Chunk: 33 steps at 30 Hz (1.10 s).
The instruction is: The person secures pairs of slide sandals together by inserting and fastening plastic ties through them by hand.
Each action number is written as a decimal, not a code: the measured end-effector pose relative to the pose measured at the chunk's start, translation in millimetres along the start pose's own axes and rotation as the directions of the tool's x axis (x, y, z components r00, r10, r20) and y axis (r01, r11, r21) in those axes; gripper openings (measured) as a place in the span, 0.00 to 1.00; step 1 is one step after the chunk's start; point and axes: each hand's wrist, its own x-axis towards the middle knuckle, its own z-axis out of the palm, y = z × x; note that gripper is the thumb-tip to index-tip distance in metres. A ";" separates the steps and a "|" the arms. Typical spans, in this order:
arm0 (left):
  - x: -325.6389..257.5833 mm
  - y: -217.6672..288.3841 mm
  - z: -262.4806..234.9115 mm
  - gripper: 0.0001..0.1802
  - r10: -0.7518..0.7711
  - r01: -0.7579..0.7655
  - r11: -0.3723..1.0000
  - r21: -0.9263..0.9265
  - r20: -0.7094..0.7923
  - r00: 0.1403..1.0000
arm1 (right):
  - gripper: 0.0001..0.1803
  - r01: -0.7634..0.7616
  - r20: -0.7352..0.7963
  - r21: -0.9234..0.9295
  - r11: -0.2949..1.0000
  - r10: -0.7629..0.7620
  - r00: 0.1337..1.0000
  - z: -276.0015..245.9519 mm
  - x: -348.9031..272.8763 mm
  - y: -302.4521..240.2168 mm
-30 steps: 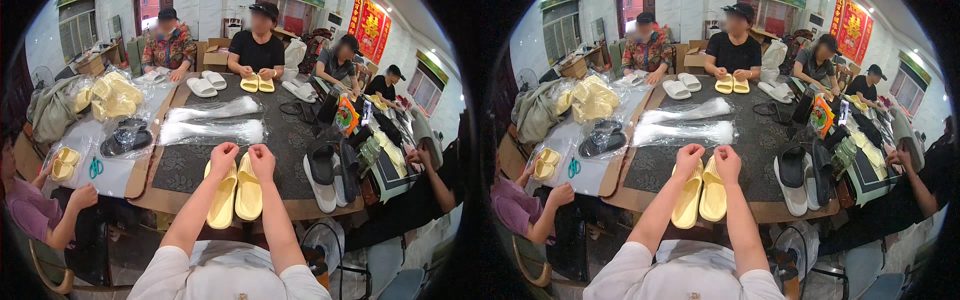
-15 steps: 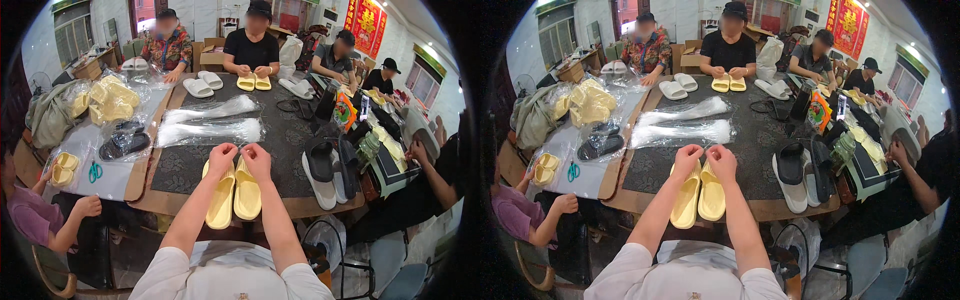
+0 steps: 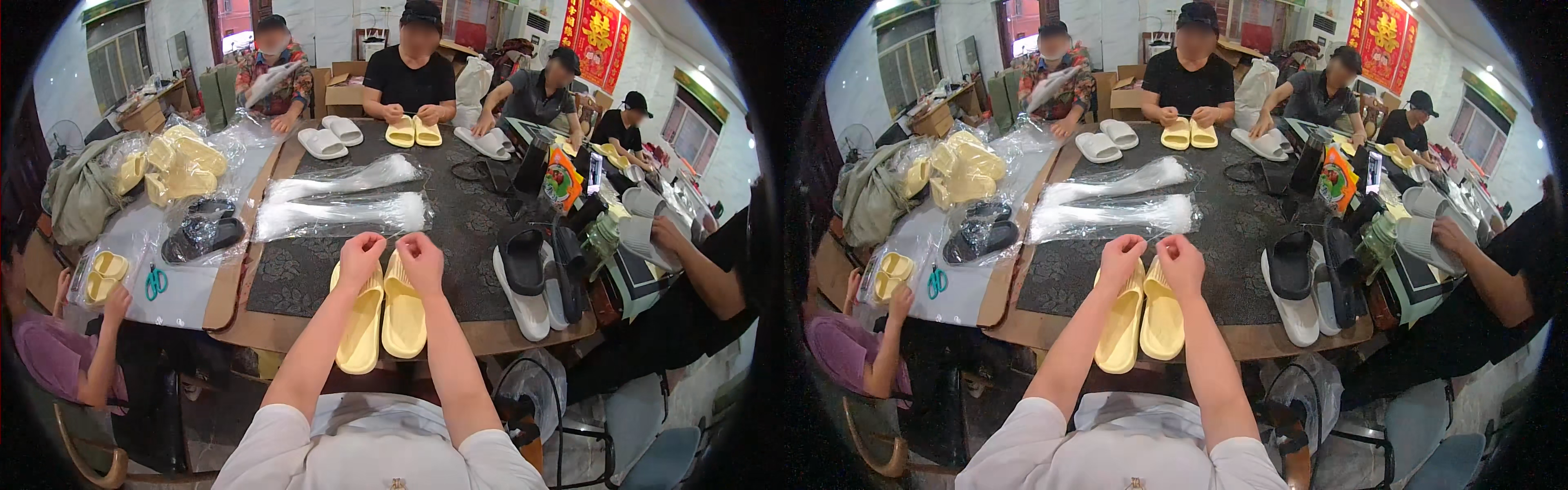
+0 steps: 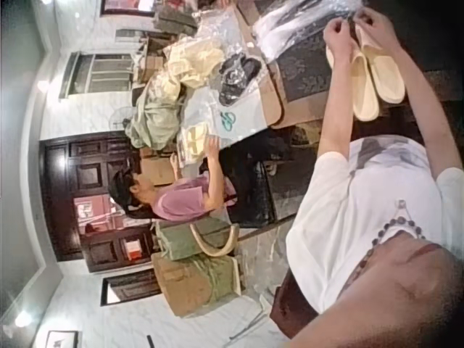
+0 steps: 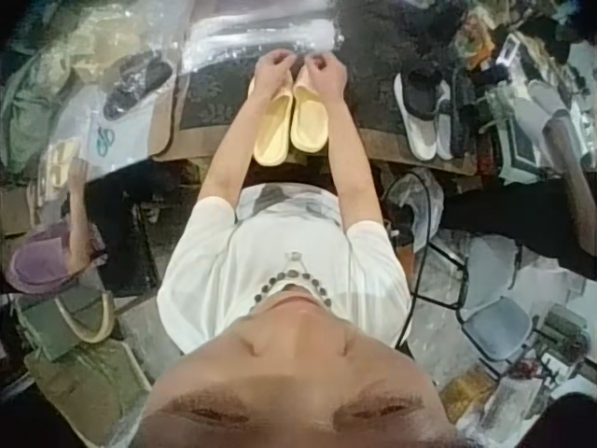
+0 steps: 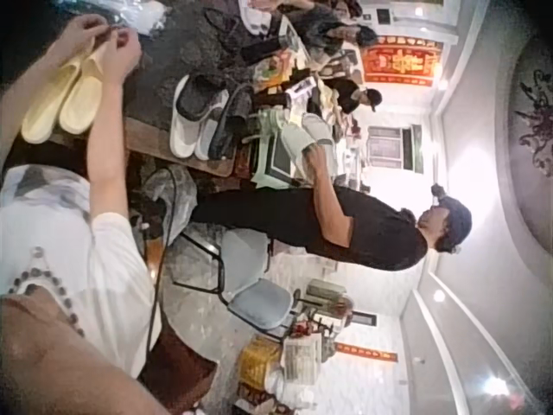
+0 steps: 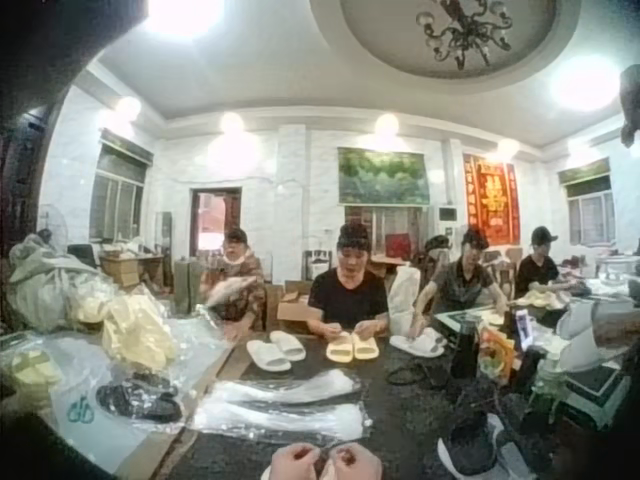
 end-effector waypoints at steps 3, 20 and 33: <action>-0.4 4.0 0.7 0.08 -0.045 0.045 0.999 -0.027 -0.019 0.999 | 0.07 -0.074 -0.096 0.145 0.987 0.089 0.991 -0.5 2.2 6.8; 3.9 -13.8 -1.8 0.11 -0.001 0.002 1.000 -0.015 0.009 1.000 | 0.08 0.033 0.063 0.017 0.999 -0.034 0.997 2.7 -0.1 3.5; 1.0 -7.3 0.0 0.11 0.041 -0.041 0.999 0.004 -0.034 0.999 | 0.08 -0.066 -0.065 0.166 0.984 0.078 0.995 0.4 2.3 6.5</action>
